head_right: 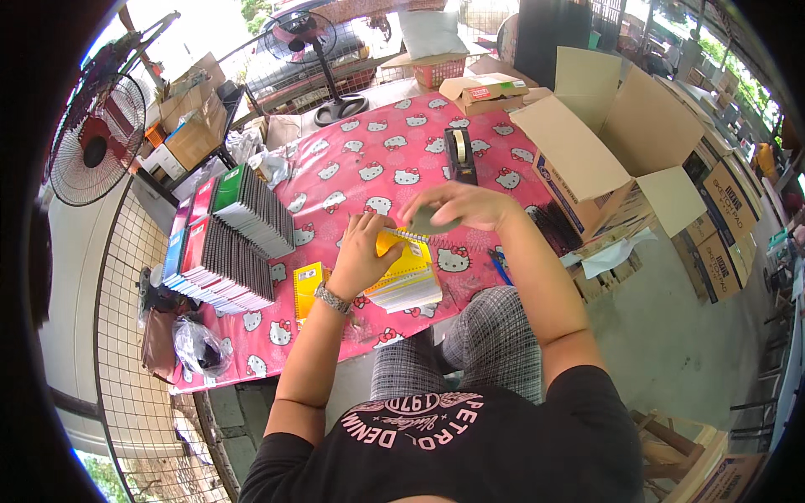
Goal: The person assembles spiral notebooks by hand by picking up yellow covers and white paper stacks, inserting a metal spiral binding through the pre-punched holes, and then placing the finished notebooks onto stacks on a table.
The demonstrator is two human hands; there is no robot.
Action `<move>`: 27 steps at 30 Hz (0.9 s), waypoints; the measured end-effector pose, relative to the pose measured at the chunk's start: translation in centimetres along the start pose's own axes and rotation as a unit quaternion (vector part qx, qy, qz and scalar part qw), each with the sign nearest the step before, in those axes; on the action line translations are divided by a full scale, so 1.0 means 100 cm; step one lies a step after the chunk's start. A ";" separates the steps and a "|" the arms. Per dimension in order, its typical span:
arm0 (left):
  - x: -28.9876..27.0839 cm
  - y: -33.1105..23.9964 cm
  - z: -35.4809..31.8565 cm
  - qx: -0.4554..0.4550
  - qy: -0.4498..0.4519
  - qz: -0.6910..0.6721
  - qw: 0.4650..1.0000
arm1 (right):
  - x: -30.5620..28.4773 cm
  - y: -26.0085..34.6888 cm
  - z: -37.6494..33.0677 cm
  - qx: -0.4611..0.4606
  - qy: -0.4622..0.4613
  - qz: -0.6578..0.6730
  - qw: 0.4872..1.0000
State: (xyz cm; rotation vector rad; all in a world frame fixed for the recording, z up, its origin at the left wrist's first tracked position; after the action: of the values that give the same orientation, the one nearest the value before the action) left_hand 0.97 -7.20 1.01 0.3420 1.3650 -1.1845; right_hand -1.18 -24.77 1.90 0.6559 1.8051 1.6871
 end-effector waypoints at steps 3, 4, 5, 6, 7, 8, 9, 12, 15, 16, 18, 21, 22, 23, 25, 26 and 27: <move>-0.002 -0.001 0.000 0.017 -0.003 -0.022 1.000 | -0.003 0.002 -0.002 -0.065 -0.012 0.034 0.997; -0.002 -0.001 0.002 0.025 -0.005 -0.032 0.999 | -0.006 0.005 -0.005 -0.132 -0.011 0.082 0.988; -0.002 0.004 0.000 0.023 -0.012 -0.044 0.999 | 0.001 0.010 -0.004 -0.202 0.031 0.164 0.965; -0.005 0.010 0.000 0.020 -0.020 -0.057 0.998 | 0.002 0.002 0.004 -0.105 0.014 0.055 0.993; -0.006 0.016 -0.003 0.018 -0.027 -0.069 0.997 | 0.000 -0.005 0.011 -0.007 -0.002 -0.055 0.998; -0.008 0.023 -0.005 0.012 -0.028 -0.080 0.996 | -0.005 -0.007 0.016 0.088 -0.018 -0.173 0.981; -0.009 0.029 -0.007 0.005 -0.029 -0.092 0.995 | -0.001 0.001 0.018 -0.013 0.009 -0.048 0.999; -0.009 0.035 -0.005 -0.005 -0.001 -0.084 0.996 | 0.001 -0.001 0.015 -0.118 0.035 0.072 0.990; -0.007 0.040 -0.004 0.014 0.019 -0.071 0.997 | -0.005 -0.002 0.029 -0.029 0.020 -0.068 0.997; -0.007 0.043 -0.004 0.025 0.022 -0.070 0.997 | 0.001 0.007 0.029 -0.117 0.052 0.069 0.989; -0.005 0.045 -0.001 0.009 0.031 -0.124 0.992 | 0.004 0.004 0.030 -0.114 0.049 0.082 0.989; -0.005 0.044 -0.001 -0.005 0.041 -0.168 0.985 | -0.003 0.001 0.037 -0.033 0.014 -0.047 0.998; -0.006 0.044 -0.002 -0.009 0.043 -0.176 0.983 | 0.002 0.008 0.036 -0.125 0.045 0.081 0.988; -0.010 0.047 -0.005 0.003 0.025 -0.179 0.983 | 0.006 0.016 0.039 -0.212 0.083 0.209 0.951; -0.008 0.051 -0.008 0.030 0.003 -0.191 0.981 | -0.009 -0.025 0.049 -0.043 0.025 0.046 0.998; -0.006 0.054 -0.008 -0.002 0.021 -0.206 0.978 | -0.020 -0.051 0.052 0.040 -0.005 -0.038 0.998; -0.009 0.055 -0.010 -0.035 0.036 -0.220 0.974 | -0.036 -0.079 0.049 0.139 -0.085 -0.050 0.985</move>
State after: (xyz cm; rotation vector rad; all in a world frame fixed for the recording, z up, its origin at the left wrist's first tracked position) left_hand 4.98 -3.62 -0.88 0.0286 1.5922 -1.4905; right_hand 5.10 -24.44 -5.86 0.7864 1.9315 1.2856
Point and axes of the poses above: each hand's wrist, its own z-axis towards the middle knuckle, its own x-axis out of the palm, y = z × x, the point moved 6 cm from there along z, towards the middle knuckle, and after that the axes turned 14 degrees about y, right-handed, at the moved point
